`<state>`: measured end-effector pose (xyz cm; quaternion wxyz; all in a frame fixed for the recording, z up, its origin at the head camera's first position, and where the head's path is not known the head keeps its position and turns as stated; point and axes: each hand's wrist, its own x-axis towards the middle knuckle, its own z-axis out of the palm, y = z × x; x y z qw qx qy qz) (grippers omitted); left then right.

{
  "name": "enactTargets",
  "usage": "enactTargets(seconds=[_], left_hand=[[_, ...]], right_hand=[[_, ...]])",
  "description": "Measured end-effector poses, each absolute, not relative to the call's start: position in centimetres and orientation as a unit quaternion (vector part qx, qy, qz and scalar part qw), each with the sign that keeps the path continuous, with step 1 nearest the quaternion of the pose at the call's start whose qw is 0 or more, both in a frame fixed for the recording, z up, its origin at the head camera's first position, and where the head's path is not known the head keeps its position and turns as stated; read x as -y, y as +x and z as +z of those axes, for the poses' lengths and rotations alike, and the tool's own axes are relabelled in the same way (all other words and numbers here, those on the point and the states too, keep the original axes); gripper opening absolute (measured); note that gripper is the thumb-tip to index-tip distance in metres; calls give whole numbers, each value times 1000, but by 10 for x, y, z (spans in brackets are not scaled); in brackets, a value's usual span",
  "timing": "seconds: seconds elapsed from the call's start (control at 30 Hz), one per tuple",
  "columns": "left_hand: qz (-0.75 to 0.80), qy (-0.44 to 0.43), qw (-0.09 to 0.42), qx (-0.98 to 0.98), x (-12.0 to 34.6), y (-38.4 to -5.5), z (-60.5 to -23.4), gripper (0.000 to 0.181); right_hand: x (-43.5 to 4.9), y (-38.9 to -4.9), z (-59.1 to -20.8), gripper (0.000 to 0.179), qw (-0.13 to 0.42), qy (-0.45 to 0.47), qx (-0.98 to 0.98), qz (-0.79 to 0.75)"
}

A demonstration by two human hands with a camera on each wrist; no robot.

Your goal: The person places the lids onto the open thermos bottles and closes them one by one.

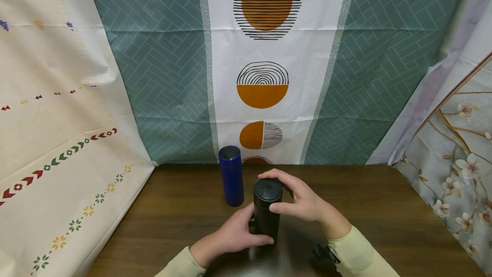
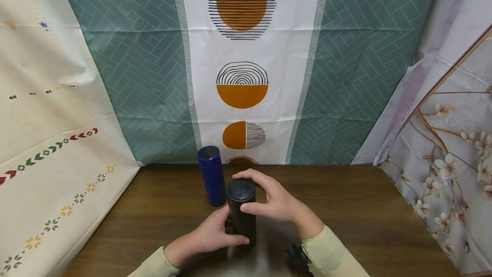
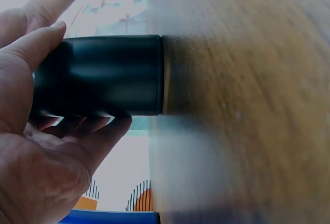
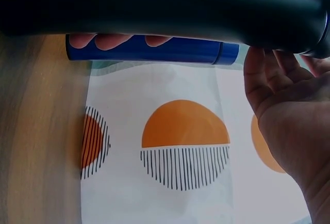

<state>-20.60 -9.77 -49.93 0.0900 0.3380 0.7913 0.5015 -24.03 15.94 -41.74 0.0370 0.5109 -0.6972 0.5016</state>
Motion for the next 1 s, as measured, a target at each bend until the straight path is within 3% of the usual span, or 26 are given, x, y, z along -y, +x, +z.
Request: enactTargets(seconds=[0.53,0.77,1.0], left_hand=[[505,336,93,-790,97,-206,-499,76],[503,339,87,-790,98,-207,-500,79],[502,338,87,-791,98,-207,-500,80]], right_hand=[[-157,-239,-418,71,53,469,710,523],[-160,-238,-417,82,35,480,716,506],[-161,-242,-420,69,24,520,691,502]])
